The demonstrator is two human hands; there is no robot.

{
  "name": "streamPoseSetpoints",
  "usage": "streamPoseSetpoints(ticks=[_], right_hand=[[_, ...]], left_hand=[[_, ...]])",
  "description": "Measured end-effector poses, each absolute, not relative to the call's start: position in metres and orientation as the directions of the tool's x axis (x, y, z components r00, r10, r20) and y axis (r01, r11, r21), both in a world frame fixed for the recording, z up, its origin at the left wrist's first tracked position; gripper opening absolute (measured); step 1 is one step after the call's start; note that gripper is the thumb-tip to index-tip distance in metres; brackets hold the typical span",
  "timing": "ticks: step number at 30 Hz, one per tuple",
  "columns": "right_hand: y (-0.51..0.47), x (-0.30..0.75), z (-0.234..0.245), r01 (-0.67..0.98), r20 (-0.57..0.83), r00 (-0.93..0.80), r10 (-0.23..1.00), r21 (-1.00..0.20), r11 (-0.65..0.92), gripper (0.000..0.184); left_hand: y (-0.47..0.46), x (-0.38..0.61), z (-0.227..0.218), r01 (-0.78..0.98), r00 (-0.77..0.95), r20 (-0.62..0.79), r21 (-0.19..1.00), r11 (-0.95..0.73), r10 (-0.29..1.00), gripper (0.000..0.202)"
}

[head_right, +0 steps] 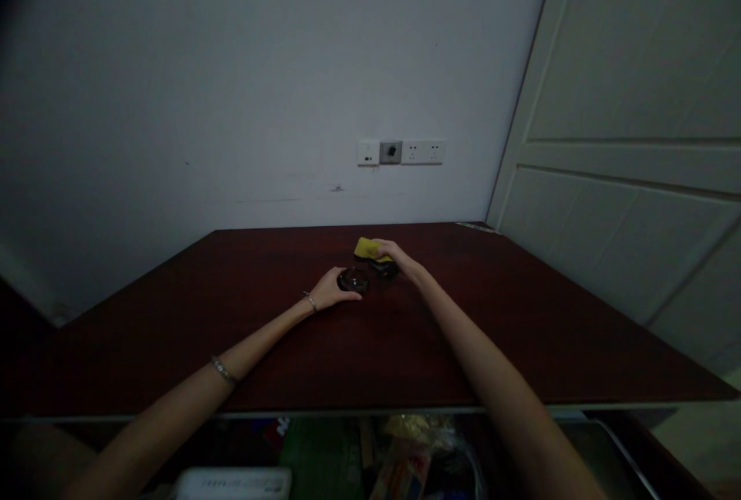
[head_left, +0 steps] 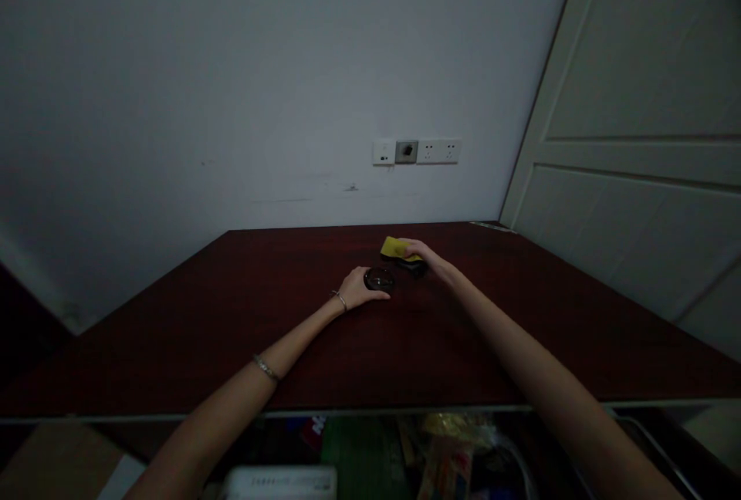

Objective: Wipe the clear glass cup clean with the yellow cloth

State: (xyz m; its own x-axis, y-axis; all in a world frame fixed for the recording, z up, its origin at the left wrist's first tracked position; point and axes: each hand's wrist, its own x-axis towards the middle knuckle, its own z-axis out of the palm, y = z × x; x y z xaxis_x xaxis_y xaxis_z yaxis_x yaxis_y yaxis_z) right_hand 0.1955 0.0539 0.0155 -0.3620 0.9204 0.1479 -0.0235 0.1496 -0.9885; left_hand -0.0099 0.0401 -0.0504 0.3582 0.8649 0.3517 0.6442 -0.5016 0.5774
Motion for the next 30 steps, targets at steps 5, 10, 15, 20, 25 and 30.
streamPoseSetpoints(ticks=[5, 10, 15, 20, 25, 30], right_hand=[[0.049, 0.2, 0.006, -0.277, 0.148, -0.092, 0.985, -0.954, 0.117, 0.029], [0.05, 0.201, -0.001, -0.243, 0.142, -0.102, 0.985, -0.963, 0.114, 0.031], [0.055, 0.199, -0.007, -0.183, 0.125, -0.096, 0.988, -0.977, 0.106, 0.038], [0.059, 0.196, -0.012, -0.145, 0.105, -0.079, 0.991, -0.985, 0.093, 0.038], [0.06, 0.193, -0.015, -0.114, 0.094, -0.072, 0.993, -0.99, 0.085, 0.035], [0.06, 0.187, -0.015, -0.102, 0.1, -0.07, 0.993, -0.99, 0.093, 0.035]], left_hand=[[0.042, -0.013, -0.055, 0.579, 0.317, 0.298, 0.691, -0.432, 0.901, 0.103], [0.044, -0.026, -0.049, 0.366, 0.446, 0.167, 0.862, -0.35, 0.879, 0.109], [0.049, -0.035, -0.045, 0.312, 0.472, 0.125, 0.902, -0.298, 0.873, 0.101], [0.046, -0.031, -0.044, 0.454, 0.395, 0.177, 0.815, -0.359, 0.901, 0.104], [0.036, -0.022, -0.04, 0.625, 0.303, 0.21, 0.693, -0.36, 0.93, 0.106], [0.035, -0.019, -0.037, 0.662, 0.299, 0.236, 0.647, -0.379, 0.924, 0.1]])
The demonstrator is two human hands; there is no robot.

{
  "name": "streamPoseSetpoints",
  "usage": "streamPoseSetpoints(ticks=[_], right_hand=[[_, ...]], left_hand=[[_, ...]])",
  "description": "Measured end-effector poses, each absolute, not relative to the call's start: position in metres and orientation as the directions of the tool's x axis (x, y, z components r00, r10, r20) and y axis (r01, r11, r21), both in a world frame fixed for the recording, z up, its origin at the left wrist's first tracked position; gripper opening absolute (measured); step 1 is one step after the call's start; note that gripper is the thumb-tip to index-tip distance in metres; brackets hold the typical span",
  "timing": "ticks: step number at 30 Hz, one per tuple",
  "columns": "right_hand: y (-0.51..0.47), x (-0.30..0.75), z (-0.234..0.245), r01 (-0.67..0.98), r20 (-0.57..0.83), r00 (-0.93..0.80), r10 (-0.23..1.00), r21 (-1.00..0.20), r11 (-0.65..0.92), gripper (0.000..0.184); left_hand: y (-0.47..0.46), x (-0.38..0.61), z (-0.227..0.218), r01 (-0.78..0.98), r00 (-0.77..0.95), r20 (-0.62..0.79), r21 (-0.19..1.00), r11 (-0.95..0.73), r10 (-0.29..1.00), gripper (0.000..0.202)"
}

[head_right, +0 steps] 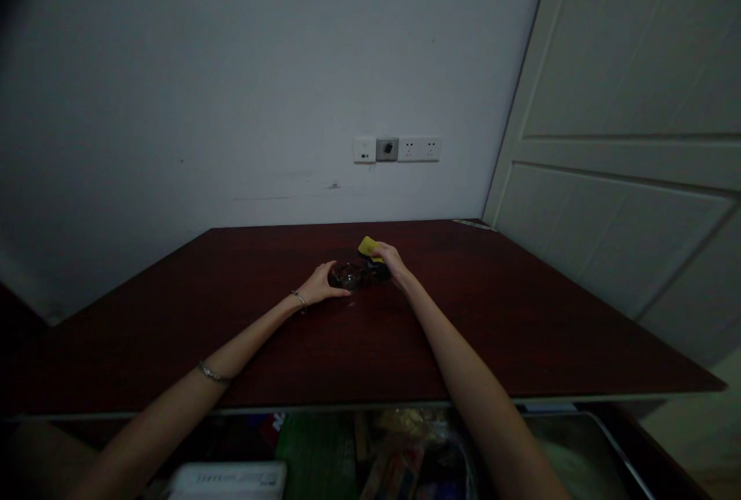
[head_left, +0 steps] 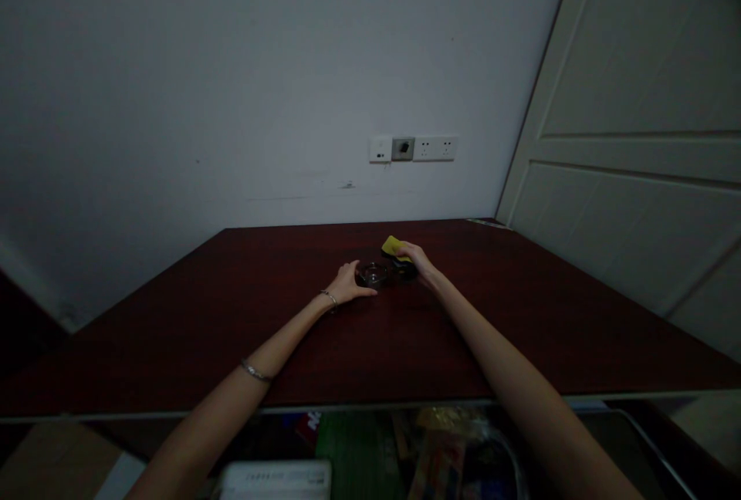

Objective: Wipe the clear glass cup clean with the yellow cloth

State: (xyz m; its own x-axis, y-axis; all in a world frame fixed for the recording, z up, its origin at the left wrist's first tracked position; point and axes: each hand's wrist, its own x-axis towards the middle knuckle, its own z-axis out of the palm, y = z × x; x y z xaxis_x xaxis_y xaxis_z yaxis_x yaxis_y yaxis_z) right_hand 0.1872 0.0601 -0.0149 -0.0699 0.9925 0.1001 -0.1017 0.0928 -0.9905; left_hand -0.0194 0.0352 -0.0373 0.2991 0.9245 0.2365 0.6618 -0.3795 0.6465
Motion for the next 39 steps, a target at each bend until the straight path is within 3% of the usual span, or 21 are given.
streamPoseSetpoints(ticks=[5, 8, 15, 21, 25, 29, 35, 39], right_hand=[[0.058, 0.186, -0.012, -0.072, 0.097, -0.071, 0.993, -0.993, 0.092, 0.034], [0.056, 0.186, -0.011, -0.056, 0.097, -0.06, 0.993, -0.994, 0.094, 0.035], [0.055, 0.186, -0.01, -0.052, 0.095, -0.052, 0.994, -0.994, 0.092, 0.036], [0.057, 0.186, -0.011, -0.043, 0.096, -0.074, 0.993, -0.995, 0.093, 0.037], [0.056, 0.185, -0.01, -0.028, 0.106, -0.073, 0.992, -0.994, 0.104, 0.037], [0.055, 0.184, -0.011, -0.011, 0.121, -0.072, 0.99, -0.993, 0.121, 0.036], [0.056, 0.186, -0.008, 0.022, 0.195, -0.039, 0.98, -0.98, 0.196, 0.035], [0.047, 0.19, 0.005, 0.177, 0.473, -0.09, 0.877, -0.859, 0.481, 0.037]], left_hand=[[0.046, -0.027, -0.04, 0.44, 0.382, 0.123, 0.847, -0.298, 0.916, 0.097], [0.052, -0.031, -0.042, 0.332, 0.413, 0.108, 0.907, -0.259, 0.905, 0.097], [0.041, -0.025, -0.038, 0.537, 0.311, 0.147, 0.788, -0.301, 0.939, 0.101], [0.033, -0.015, -0.037, 0.676, 0.307, 0.257, 0.62, -0.4, 0.917, 0.068], [0.033, -0.016, -0.04, 0.722, 0.273, 0.284, 0.572, -0.39, 0.919, 0.07], [0.033, -0.016, -0.043, 0.684, 0.266, 0.269, 0.624, -0.378, 0.926, 0.087], [0.035, -0.014, -0.041, 0.433, 0.449, 0.174, 0.815, -0.384, 0.877, 0.11], [0.038, -0.017, -0.041, 0.42, 0.456, 0.189, 0.816, -0.397, 0.87, 0.106]])
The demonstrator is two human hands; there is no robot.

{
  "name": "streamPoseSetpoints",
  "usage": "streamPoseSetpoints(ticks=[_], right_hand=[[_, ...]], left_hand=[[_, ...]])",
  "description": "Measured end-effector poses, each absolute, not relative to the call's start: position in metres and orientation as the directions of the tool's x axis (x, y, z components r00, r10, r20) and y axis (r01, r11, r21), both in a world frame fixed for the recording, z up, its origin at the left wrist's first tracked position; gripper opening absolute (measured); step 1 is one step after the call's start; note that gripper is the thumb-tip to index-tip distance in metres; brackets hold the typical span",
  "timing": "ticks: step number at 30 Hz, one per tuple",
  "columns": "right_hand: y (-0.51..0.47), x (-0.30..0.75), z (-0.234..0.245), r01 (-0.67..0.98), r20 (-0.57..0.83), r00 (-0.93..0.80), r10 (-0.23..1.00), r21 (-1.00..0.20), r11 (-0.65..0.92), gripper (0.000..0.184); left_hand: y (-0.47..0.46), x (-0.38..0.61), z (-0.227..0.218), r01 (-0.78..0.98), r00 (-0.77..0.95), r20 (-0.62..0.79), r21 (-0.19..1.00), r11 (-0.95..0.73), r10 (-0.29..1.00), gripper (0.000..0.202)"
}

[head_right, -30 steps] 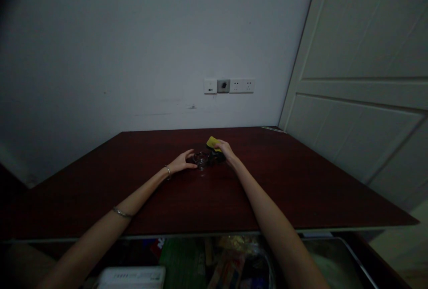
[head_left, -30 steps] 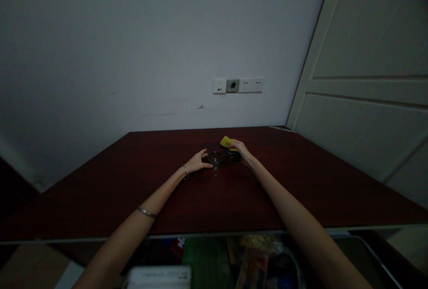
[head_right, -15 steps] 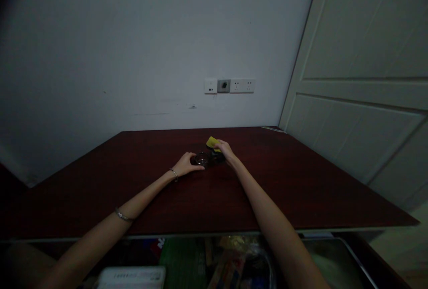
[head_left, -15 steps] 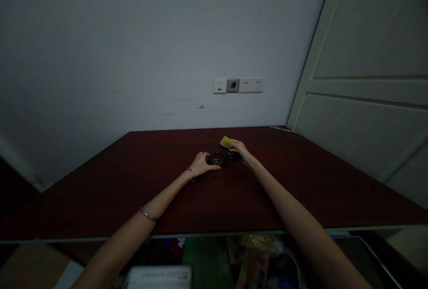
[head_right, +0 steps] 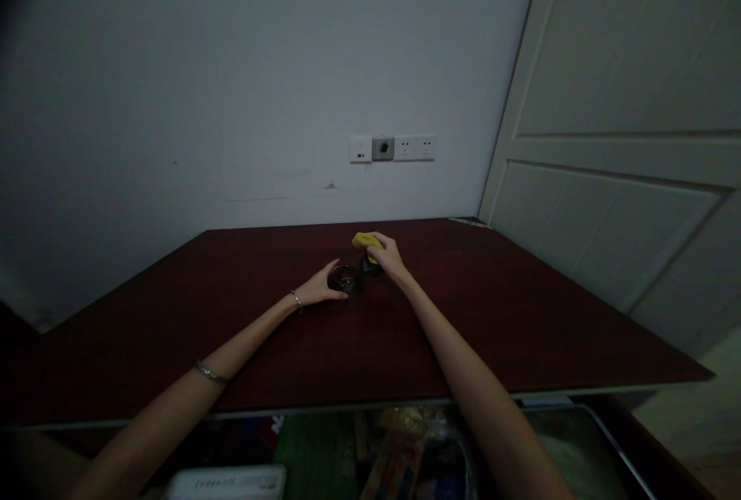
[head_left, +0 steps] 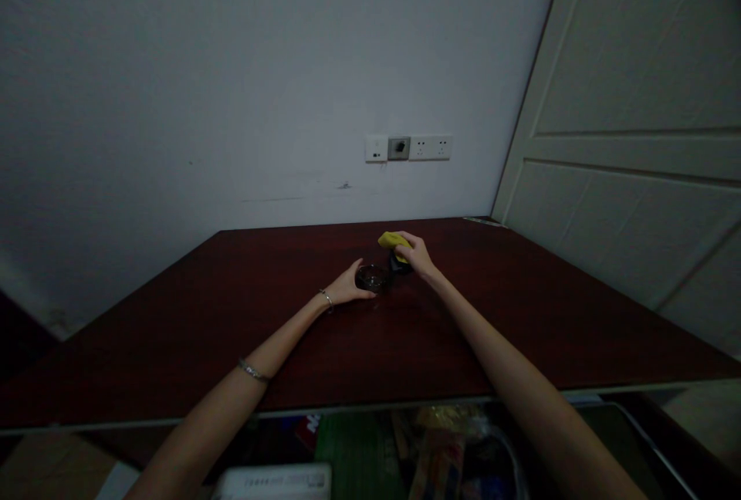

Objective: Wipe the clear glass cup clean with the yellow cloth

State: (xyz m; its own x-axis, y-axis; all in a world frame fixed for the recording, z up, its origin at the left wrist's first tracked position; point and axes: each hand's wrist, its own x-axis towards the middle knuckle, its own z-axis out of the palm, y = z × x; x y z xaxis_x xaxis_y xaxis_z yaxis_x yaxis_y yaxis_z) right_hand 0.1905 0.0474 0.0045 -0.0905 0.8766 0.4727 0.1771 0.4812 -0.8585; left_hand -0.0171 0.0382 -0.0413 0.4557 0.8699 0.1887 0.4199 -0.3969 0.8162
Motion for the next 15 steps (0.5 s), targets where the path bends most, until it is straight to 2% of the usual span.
streamPoseSetpoints(ticks=[2, 3, 5, 7, 11, 15], right_hand=[[0.039, 0.19, 0.013, 0.324, 0.551, -0.272, 0.789, -0.72, 0.614, 0.037], [0.034, 0.189, 0.017, 0.412, 0.533, -0.378, 0.757, -0.635, 0.653, 0.037], [0.025, 0.186, 0.024, 0.577, 0.441, -0.541, 0.716, -0.425, 0.698, 0.036], [0.019, 0.18, 0.027, 0.669, 0.337, -0.63, 0.699, -0.22, 0.709, 0.036], [0.016, 0.167, 0.028, 0.696, 0.139, -0.716, 0.684, 0.059, 0.716, 0.037], [0.014, 0.158, 0.03, 0.682, -0.026, -0.714, 0.699, 0.196, 0.704, 0.037]], left_hand=[[0.038, -0.018, -0.042, 0.443, 0.451, 0.224, 0.784, -0.435, 0.864, 0.101], [0.038, -0.018, -0.042, 0.45, 0.451, 0.243, 0.769, -0.454, 0.859, 0.098], [0.037, -0.017, -0.042, 0.466, 0.445, 0.273, 0.743, -0.481, 0.853, 0.092], [0.036, -0.016, -0.041, 0.503, 0.433, 0.279, 0.714, -0.487, 0.857, 0.086], [0.036, -0.015, -0.042, 0.568, 0.395, 0.26, 0.685, -0.456, 0.881, 0.081], [0.037, -0.016, -0.044, 0.593, 0.376, 0.288, 0.656, -0.468, 0.881, 0.083]])
